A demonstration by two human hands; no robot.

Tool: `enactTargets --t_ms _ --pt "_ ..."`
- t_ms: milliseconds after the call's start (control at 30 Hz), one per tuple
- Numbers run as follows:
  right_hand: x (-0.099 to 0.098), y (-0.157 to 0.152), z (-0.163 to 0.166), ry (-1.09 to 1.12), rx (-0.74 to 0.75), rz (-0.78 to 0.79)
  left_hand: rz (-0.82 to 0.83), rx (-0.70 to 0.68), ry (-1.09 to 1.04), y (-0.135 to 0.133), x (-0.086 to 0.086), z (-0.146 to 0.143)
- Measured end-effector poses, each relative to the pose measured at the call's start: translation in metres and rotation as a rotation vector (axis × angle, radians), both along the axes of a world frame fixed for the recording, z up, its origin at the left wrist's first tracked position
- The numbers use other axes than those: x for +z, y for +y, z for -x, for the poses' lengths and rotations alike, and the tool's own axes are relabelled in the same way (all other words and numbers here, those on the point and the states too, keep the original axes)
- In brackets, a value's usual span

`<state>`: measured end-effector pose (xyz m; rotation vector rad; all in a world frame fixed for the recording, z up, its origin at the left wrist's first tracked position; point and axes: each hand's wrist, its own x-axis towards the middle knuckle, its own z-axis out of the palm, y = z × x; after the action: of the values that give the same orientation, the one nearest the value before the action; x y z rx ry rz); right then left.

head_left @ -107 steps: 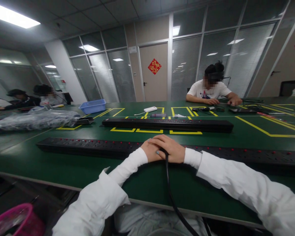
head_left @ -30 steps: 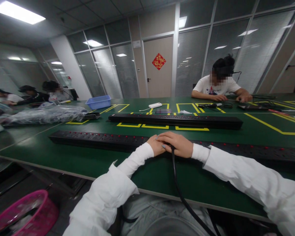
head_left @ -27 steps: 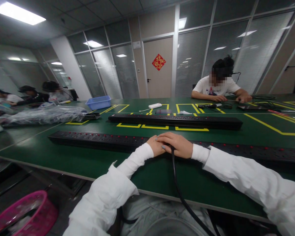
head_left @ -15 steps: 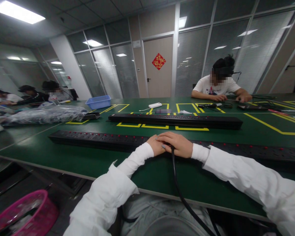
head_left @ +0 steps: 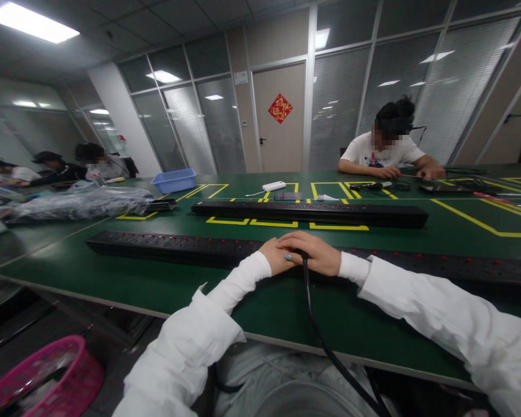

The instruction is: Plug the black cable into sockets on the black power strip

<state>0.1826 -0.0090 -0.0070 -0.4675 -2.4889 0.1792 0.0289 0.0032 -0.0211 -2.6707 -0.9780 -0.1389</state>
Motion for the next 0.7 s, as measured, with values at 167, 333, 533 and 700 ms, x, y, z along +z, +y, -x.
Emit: enactTargets --t_ms 167,333,533,700 --pt "-0.0008 -0.0051 0.0001 -0.113 0.049 -0.129 -0.011 0.011 -0.001 -0.0010 -0.0015 0.0015" --pt "-0.0012 -0.0060 -0.0002 -0.148 0.031 -0.172 0.020 0.017 -0.006 -0.0009 0.0005 0.0006" --pt "-0.0003 -0.0080 0.0005 -0.142 0.020 -0.195 0.035 0.041 -0.018 -0.0002 -0.0004 0.0004" --pt "-0.0005 -0.0088 0.0005 -0.158 -0.001 -0.204 0.027 0.040 -0.009 0.0026 -0.0021 0.0003"
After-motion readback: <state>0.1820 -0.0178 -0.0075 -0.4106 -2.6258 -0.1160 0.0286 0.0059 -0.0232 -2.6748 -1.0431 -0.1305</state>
